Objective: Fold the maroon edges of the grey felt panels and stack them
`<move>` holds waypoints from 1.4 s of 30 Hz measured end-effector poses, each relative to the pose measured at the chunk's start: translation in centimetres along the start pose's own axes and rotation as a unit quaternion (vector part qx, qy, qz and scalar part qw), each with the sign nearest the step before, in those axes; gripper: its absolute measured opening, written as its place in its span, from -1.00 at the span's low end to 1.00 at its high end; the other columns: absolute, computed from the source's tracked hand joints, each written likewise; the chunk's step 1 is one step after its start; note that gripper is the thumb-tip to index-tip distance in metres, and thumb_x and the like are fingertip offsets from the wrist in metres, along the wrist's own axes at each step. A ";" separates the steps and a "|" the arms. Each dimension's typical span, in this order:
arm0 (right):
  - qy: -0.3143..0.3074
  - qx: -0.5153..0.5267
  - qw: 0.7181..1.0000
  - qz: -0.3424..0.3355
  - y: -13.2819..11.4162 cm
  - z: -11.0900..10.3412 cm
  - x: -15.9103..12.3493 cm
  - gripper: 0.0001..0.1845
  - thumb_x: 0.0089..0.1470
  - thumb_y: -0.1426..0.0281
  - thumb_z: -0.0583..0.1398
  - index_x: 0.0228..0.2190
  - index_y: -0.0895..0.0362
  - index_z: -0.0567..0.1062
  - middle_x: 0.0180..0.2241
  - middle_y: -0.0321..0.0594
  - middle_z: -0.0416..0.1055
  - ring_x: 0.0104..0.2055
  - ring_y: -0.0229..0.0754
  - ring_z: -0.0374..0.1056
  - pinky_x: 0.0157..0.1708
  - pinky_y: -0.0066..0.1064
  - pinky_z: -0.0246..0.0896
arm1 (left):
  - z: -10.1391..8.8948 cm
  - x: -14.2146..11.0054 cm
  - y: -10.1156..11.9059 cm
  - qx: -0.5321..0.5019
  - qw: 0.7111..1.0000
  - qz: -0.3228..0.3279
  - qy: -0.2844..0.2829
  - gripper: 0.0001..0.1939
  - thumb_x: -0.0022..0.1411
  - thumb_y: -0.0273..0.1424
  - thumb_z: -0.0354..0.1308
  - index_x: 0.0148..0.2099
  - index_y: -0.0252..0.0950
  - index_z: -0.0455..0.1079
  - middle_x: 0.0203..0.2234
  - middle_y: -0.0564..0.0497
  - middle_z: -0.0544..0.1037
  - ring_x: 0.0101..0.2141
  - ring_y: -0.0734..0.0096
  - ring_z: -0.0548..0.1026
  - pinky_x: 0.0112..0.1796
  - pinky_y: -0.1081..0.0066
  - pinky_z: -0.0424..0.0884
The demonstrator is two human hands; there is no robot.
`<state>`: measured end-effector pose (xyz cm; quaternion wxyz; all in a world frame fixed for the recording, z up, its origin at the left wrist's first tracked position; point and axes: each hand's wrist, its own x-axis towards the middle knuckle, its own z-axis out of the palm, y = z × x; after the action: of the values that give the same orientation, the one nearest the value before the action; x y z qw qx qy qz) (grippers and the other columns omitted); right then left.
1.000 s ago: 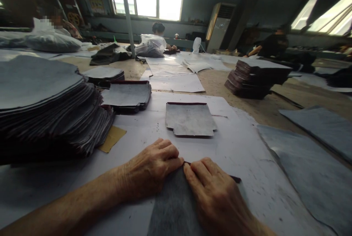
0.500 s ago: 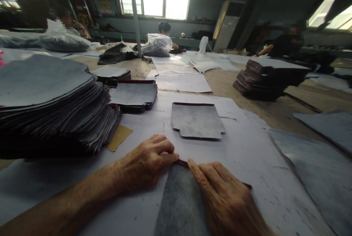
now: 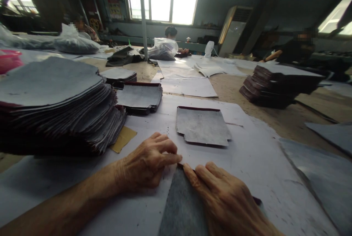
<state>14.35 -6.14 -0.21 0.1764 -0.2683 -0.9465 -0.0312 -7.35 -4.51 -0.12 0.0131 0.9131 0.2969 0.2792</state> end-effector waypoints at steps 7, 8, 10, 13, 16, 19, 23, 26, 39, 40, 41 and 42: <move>-0.011 0.024 1.000 0.001 0.4 -0.1 -0.1 -0.45 -0.09 0.59 0.00 0.01 0.30 0.31 -0.33 -0.05 0.34 -0.34 -0.15 0.22 -0.43 -0.39 0.25 | -1.0 0.0 0.0 -0.066 0.997 -0.047 -0.007 -0.74 -0.06 -0.63 -0.04 -0.39 -0.28 0.43 -0.52 0.05 0.43 -0.50 0.48 0.33 -0.37 0.36 0.21; -0.013 0.027 1.000 0.005 0.4 -0.3 0.0 -0.45 -0.08 0.59 0.00 0.01 0.28 0.31 -0.33 -0.05 0.34 -0.33 -0.15 0.22 -0.44 -0.41 0.24 | -1.1 0.0 0.2 -0.067 0.996 -0.052 -0.023 -0.75 -0.06 -0.61 -0.03 -0.40 -0.28 0.43 -0.53 0.06 0.43 -0.50 0.48 0.33 -0.37 0.35 0.20; -0.021 0.036 0.999 0.018 0.4 -0.5 0.1 -0.46 -0.08 0.58 0.00 0.00 0.24 0.32 -0.34 -0.07 0.32 -0.33 -0.16 0.22 -0.47 -0.44 0.21 | -1.2 0.1 0.4 -0.065 0.995 -0.055 -0.049 -0.77 -0.04 -0.59 -0.03 -0.41 -0.27 0.43 -0.54 0.06 0.42 -0.50 0.48 0.33 -0.36 0.35 0.20; -0.044 0.049 0.997 0.037 0.3 -0.6 0.1 -0.45 -0.11 0.60 -0.01 -0.02 0.18 0.33 -0.36 -0.11 0.29 -0.36 -0.19 0.21 -0.51 -0.47 0.17 | -1.1 0.2 0.4 -0.057 0.995 -0.056 -0.062 -0.79 -0.02 -0.57 -0.03 -0.42 -0.27 0.42 -0.54 0.06 0.41 -0.48 0.47 0.34 -0.34 0.35 0.20; -0.054 0.053 0.996 0.048 0.2 -0.5 0.2 -0.43 -0.14 0.64 -0.03 -0.05 0.11 0.34 -0.40 -0.17 0.25 -0.43 -0.24 0.19 -0.54 -0.48 0.12 | -0.9 0.2 0.2 -0.050 0.995 -0.054 -0.064 -0.80 -0.02 -0.58 -0.02 -0.45 -0.28 0.40 -0.54 0.06 0.41 -0.48 0.47 0.33 -0.34 0.35 0.20; -0.057 0.058 0.995 0.065 0.3 -0.4 0.2 -0.44 -0.17 0.65 -0.03 -0.10 0.07 0.37 -0.43 -0.21 0.22 -0.49 -0.26 0.16 -0.54 -0.46 0.11 | -0.8 0.3 0.2 -0.044 0.996 -0.049 -0.062 -0.82 -0.01 -0.57 -0.02 -0.47 -0.29 0.39 -0.54 0.06 0.40 -0.48 0.48 0.33 -0.34 0.36 0.19; -0.019 0.142 0.985 0.098 0.6 -0.6 -0.2 -0.42 -0.11 0.66 -0.06 -0.05 0.04 0.34 -0.39 -0.23 0.25 -0.42 -0.28 0.23 -0.44 -0.45 0.22 | -1.0 0.3 0.5 -0.050 0.994 -0.068 -0.065 -0.83 0.01 -0.58 0.00 -0.46 -0.29 0.39 -0.52 0.07 0.41 -0.45 0.48 0.34 -0.30 0.36 0.19; 0.076 0.187 0.971 0.126 0.9 -0.8 -0.7 -0.55 0.01 0.62 -0.06 -0.09 0.12 0.36 -0.31 -0.19 0.29 -0.29 -0.28 0.27 -0.32 -0.45 0.26 | -1.3 0.3 0.6 -0.077 0.990 -0.108 -0.056 -0.83 0.02 -0.58 0.01 -0.44 -0.29 0.41 -0.49 0.06 0.43 -0.41 0.46 0.36 -0.23 0.33 0.21; 0.110 0.114 0.973 0.167 0.7 -0.1 -0.9 -0.86 -0.06 0.59 0.09 -0.53 0.13 0.25 -0.52 -0.27 0.26 -0.45 -0.23 0.23 -0.48 -0.42 0.15 | 1.2 1.7 1.7 -0.104 0.989 -0.107 -0.018 -0.78 0.25 -0.38 -0.01 -0.31 -0.27 0.47 -0.41 0.00 0.48 -0.35 0.42 0.41 -0.27 0.33 0.29; 0.115 0.120 0.972 0.163 0.7 -0.1 -0.9 -0.86 -0.06 0.60 0.07 -0.52 0.14 0.25 -0.52 -0.28 0.27 -0.46 -0.24 0.23 -0.49 -0.43 0.14 | 1.3 1.7 1.9 -0.106 0.989 -0.105 -0.018 -0.77 0.25 -0.40 -0.02 -0.33 -0.27 0.47 -0.42 0.01 0.48 -0.37 0.44 0.41 -0.28 0.35 0.29; 0.120 0.125 0.972 0.160 0.6 -0.1 -1.0 -0.88 -0.04 0.60 0.07 -0.48 0.14 0.28 -0.52 -0.28 0.28 -0.46 -0.25 0.23 -0.49 -0.44 0.14 | 1.4 1.8 2.0 -0.106 0.989 -0.099 -0.016 -0.77 0.25 -0.41 -0.02 -0.34 -0.28 0.46 -0.44 0.01 0.48 -0.38 0.45 0.41 -0.29 0.36 0.28; 0.120 0.130 0.972 0.157 0.6 -0.1 -1.0 -0.89 -0.02 0.59 0.07 -0.42 0.16 0.31 -0.50 -0.27 0.30 -0.45 -0.26 0.24 -0.47 -0.45 0.15 | 1.5 1.8 2.1 -0.102 0.991 -0.089 -0.011 -0.77 0.25 -0.42 -0.03 -0.35 -0.28 0.45 -0.45 0.02 0.48 -0.40 0.45 0.41 -0.30 0.37 0.28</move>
<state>15.49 -6.11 -0.50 0.3250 -0.3824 -0.8604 0.0884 -4.26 -5.08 -0.09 0.1337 0.8801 0.3468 0.2956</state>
